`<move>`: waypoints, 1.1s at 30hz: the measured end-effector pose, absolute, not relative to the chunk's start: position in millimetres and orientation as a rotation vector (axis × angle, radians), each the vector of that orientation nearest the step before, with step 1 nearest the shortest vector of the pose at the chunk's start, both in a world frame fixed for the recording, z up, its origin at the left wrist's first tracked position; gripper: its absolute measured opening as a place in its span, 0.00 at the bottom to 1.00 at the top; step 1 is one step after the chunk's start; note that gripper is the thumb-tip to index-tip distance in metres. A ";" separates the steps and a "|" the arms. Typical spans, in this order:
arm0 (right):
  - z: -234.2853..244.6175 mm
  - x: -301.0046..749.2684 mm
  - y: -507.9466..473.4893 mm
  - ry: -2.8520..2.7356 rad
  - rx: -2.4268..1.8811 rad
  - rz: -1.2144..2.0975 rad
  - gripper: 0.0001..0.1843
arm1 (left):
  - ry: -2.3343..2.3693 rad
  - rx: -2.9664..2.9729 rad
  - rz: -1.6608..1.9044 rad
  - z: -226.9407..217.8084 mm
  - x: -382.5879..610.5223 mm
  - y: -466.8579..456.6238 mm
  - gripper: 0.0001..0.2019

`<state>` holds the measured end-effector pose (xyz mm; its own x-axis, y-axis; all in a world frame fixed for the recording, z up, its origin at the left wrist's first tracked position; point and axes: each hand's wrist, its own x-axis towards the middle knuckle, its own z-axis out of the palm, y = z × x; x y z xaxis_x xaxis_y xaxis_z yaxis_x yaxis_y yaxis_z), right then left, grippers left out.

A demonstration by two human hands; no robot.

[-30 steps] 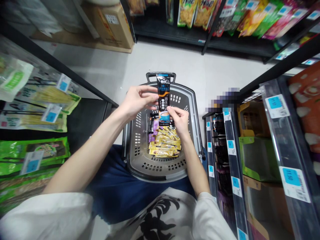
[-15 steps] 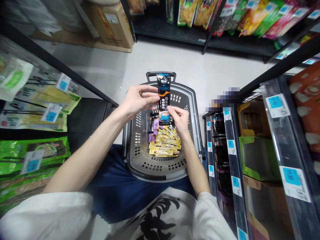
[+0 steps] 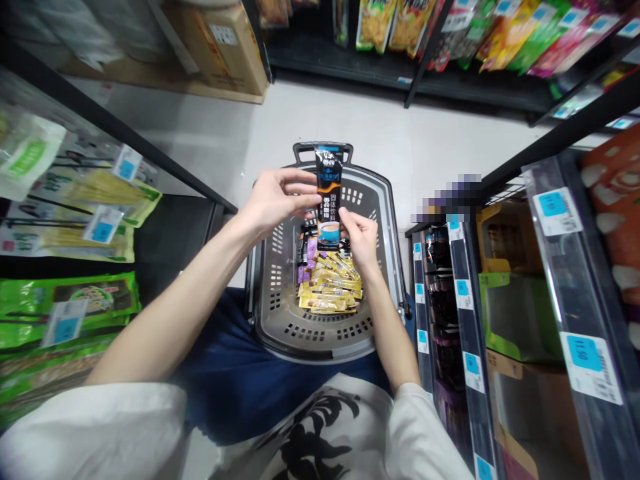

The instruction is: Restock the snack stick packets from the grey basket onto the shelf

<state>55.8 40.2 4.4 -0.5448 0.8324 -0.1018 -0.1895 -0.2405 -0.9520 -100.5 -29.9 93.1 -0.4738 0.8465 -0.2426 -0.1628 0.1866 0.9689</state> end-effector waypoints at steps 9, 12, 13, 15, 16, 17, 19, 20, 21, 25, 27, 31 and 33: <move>13.3 60.7 43.3 -1.369 -0.673 2.137 0.19 | 1.568 0.699 1.444 93.1 -98.7 -28.6 0.15; 13.9 60.1 42.7 -1.334 -0.702 2.147 0.26 | 1.523 0.745 1.401 92.5 -97.2 -29.3 0.16; 13.4 59.5 42.5 -1.315 -0.734 2.122 0.28 | 1.503 0.760 1.374 92.2 -96.6 -29.5 0.15; 12.3 58.2 42.3 -1.278 -0.789 2.053 0.31 | 1.470 0.755 1.322 91.8 -95.6 -29.7 0.13; 11.9 57.7 42.3 -1.262 -0.804 2.015 0.31 | 1.452 0.738 1.303 91.6 -95.2 -29.8 0.12; 11.7 57.5 42.3 -1.251 -0.811 1.979 0.30 | 1.435 0.719 1.291 91.5 -94.9 -29.9 0.11; 11.8 57.5 42.4 -1.251 -0.806 1.915 0.28 | 1.409 0.696 1.288 91.2 -94.4 -30.1 0.11; 12.1 57.6 42.3 -1.259 -0.800 1.892 0.27 | 1.404 0.698 1.292 90.9 -94.2 -30.2 0.12; 12.2 57.7 42.2 -1.268 -0.795 1.876 0.27 | 1.406 0.704 1.294 90.6 -93.9 -30.3 0.13; 11.6 56.8 41.1 -1.249 -0.783 1.905 0.26 | 1.449 0.712 1.294 89.0 -92.6 -30.0 0.12; 11.1 56.1 40.7 -1.225 -0.773 1.937 0.27 | 1.463 0.712 1.296 88.4 -92.4 -29.6 0.11; 12.0 56.8 41.2 -1.249 -0.777 1.951 0.26 | 1.465 0.764 1.283 86.7 -93.9 -29.3 0.10; 12.9 58.1 41.4 -1.298 -0.760 1.939 0.25 | 1.467 0.829 1.267 85.6 -95.4 -29.5 0.11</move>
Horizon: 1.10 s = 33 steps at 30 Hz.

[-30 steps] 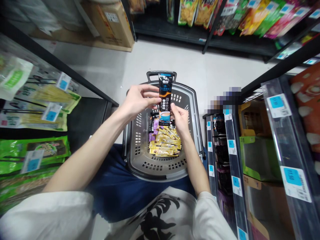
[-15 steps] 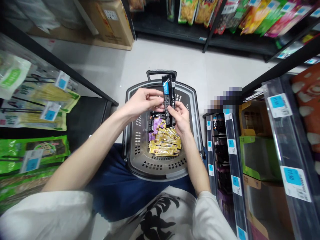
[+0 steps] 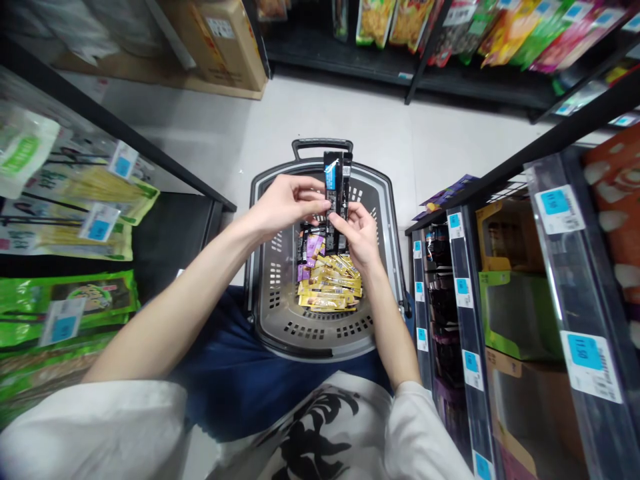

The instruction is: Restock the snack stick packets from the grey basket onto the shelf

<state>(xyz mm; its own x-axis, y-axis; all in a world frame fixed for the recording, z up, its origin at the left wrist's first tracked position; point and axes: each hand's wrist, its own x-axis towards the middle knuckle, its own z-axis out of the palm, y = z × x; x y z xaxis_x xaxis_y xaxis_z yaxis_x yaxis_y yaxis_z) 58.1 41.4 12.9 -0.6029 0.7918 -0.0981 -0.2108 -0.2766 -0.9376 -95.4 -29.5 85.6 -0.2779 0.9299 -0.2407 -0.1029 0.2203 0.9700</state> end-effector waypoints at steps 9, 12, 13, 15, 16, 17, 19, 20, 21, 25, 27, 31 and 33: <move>13.1 55.0 38.5 -1.332 -0.847 1.773 0.26 | 1.550 1.025 1.243 87.3 -101.8 -29.7 0.14; 14.0 54.7 41.1 -1.255 -0.906 1.754 0.31 | 1.534 1.043 1.218 90.1 -102.1 -29.9 0.12; 14.3 55.1 42.1 -1.234 -0.911 1.756 0.33 | 1.532 1.043 1.215 90.8 -101.9 -29.9 0.11; 14.8 55.8 43.7 -1.219 -0.913 1.760 0.34 | 1.531 1.042 1.213 91.2 -101.8 -29.6 0.11; 14.9 56.1 44.2 -1.224 -0.914 1.763 0.34 | 1.534 1.041 1.214 90.8 -101.9 -29.4 0.10; 14.9 56.3 44.4 -1.232 -0.915 1.769 0.33 | 1.536 1.042 1.214 89.9 -102.4 -29.2 0.10; 14.3 56.2 44.5 -1.233 -0.920 1.787 0.33 | 1.550 1.047 1.214 87.5 -103.7 -29.1 0.10; 13.8 56.1 44.4 -1.227 -0.922 1.797 0.32 | 1.563 1.052 1.210 86.2 -104.4 -29.2 0.11; 13.3 56.0 44.4 -1.223 -0.920 1.806 0.32 | 1.575 1.056 1.200 85.3 -104.9 -29.6 0.11; 11.2 56.5 45.1 -1.229 -0.896 1.803 0.32 | 1.506 0.891 1.113 85.5 -102.6 -32.4 0.12; 10.6 56.8 45.7 -1.192 -0.869 1.815 0.34 | 1.438 0.827 1.092 85.5 -100.6 -33.0 0.11; 8.5 55.2 47.1 -1.098 -0.806 1.900 0.37 | 1.567 1.052 1.167 77.0 -103.1 -30.2 0.19; 5.9 53.5 48.3 -1.084 -0.799 1.934 0.36 | 1.682 1.154 1.166 71.0 -106.5 -28.1 0.25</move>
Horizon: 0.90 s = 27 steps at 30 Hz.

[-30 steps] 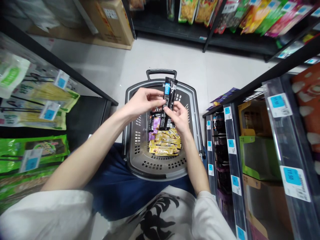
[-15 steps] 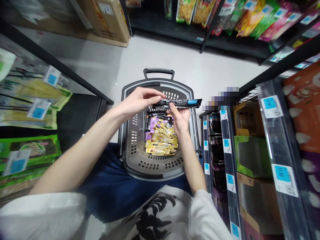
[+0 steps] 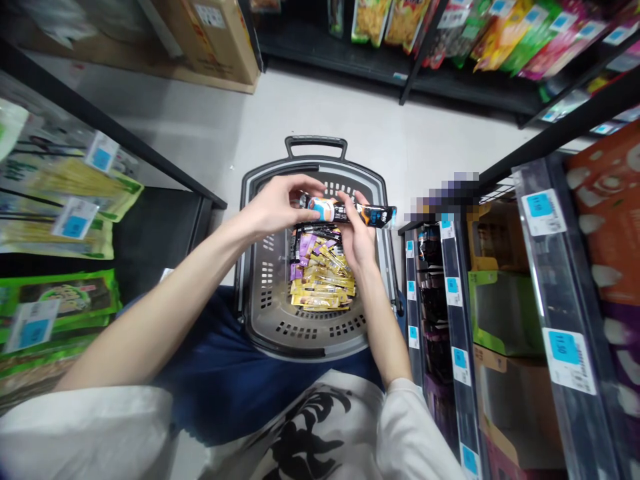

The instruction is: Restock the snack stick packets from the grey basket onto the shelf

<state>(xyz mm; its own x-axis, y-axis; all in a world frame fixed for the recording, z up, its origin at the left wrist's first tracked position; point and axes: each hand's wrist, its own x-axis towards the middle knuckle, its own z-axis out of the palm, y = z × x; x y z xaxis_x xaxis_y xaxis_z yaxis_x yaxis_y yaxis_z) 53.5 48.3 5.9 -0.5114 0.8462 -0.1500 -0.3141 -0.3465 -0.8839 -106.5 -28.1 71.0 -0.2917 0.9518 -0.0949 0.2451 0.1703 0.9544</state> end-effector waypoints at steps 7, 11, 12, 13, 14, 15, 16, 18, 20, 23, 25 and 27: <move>4.9 62.3 57.9 -1.125 -0.806 2.065 0.22 | 1.696 1.082 1.310 76.3 -102.1 -25.5 0.17; 18.6 75.6 56.1 -1.860 -0.569 2.316 0.31 | 1.564 0.725 1.557 87.8 -98.2 -25.6 0.16; 21.6 76.5 53.1 -2.024 -0.480 2.326 0.30 | 1.567 0.656 1.585 88.8 -98.9 -25.6 0.16; 23.7 75.9 49.3 -2.114 -0.422 2.309 0.28 | 1.595 0.618 1.600 88.8 -100.3 -25.6 0.16; 24.6 73.9 45.2 -2.128 -0.408 2.268 0.26 | 1.644 0.617 1.607 87.7 -101.9 -25.5 0.16; 24.1 70.9 41.4 -2.078 -0.434 2.203 0.24 | 1.696 0.649 1.607 85.9 -103.6 -25.4 0.16; 22.3 67.3 38.2 -1.993 -0.489 2.110 0.24 | 1.739 0.705 1.606 83.6 -104.9 -25.1 0.16; 15.4 60.8 35.7 -1.816 -0.656 1.830 0.23 | 1.783 0.841 1.604 79.1 -105.9 -24.4 0.16; 5.8 57.5 38.8 -1.745 -0.799 1.488 0.23 | 1.779 0.956 1.595 76.5 -104.0 -23.3 0.15; -8.8 58.4 49.2 -1.842 -0.874 1.131 0.26 | 1.771 1.026 1.565 77.7 -96.8 -21.3 0.15; -15.8 60.2 55.3 -1.958 -0.832 1.038 0.22 | 1.777 1.027 1.541 80.7 -91.4 -20.0 0.16; -18.2 62.3 59.8 -2.068 -0.765 0.988 0.20 | 1.768 1.037 1.515 83.8 -86.9 -19.1 0.16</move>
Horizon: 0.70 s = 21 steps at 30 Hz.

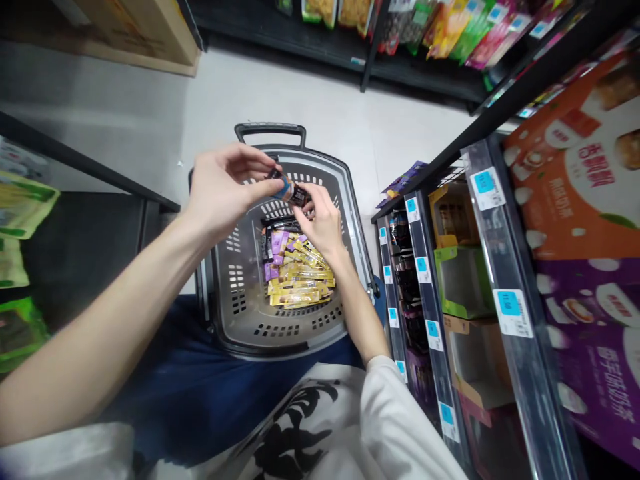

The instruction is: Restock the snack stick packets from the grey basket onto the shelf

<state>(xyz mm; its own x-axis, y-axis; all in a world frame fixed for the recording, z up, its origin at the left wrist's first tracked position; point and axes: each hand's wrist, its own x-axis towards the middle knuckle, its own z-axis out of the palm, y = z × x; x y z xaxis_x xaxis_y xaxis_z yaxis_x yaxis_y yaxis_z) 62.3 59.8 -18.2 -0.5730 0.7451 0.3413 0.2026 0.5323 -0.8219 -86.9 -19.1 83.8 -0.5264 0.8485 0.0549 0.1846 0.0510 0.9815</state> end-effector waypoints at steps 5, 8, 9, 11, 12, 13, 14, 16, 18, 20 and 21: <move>5.4 87.0 78.4 -2.314 -0.661 0.786 0.23 | 1.749 1.211 1.399 87.7 -74.1 -22.1 0.17; 26.1 127.2 99.6 -2.460 -0.752 0.672 0.20 | 1.877 1.472 1.096 83.9 -54.8 -37.0 0.20; 29.2 143.6 107.1 -2.482 -0.804 0.643 0.19 | 1.858 1.623 0.909 80.7 -45.1 -46.0 0.18; 25.4 177.5 120.5 -2.493 -0.901 0.591 0.19 | 1.637 1.933 0.481 71.7 -20.2 -70.4 0.16; 17.9 194.0 125.9 -2.477 -0.947 0.564 0.19 | 1.455 2.050 0.268 66.3 -5.2 -85.0 0.16; 6.8 209.6 130.5 -2.451 -0.993 0.534 0.19 | 1.391 2.081 0.221 60.6 11.2 -100.3 0.13; -7.4 223.8 134.4 -2.416 -1.040 0.498 0.19 | 1.301 2.111 0.205 55.2 28.3 -115.5 0.11; -42.7 247.3 141.0 -2.383 -1.113 0.412 0.19 | 1.221 2.203 0.023 46.1 61.3 -142.4 0.21; -80.6 262.8 148.1 -2.415 -1.153 0.401 0.20 | 1.287 2.280 -0.126 40.1 87.7 -161.2 0.24; -114.2 271.6 157.3 -2.443 -1.298 0.430 0.22 | 1.344 2.307 -0.204 36.4 104.1 -171.2 0.24; -128.0 274.5 162.9 -2.431 -1.417 0.432 0.24 | 1.364 2.315 -0.223 34.7 108.6 -173.7 0.24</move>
<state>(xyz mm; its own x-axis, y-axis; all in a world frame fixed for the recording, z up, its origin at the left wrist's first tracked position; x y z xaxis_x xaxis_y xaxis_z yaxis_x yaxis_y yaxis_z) 274.5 162.9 -128.0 -0.4722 0.8758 0.1002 0.7876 0.4702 -0.3982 108.6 -173.7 34.7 0.5003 0.7906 -0.3531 0.8619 -0.4155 0.2908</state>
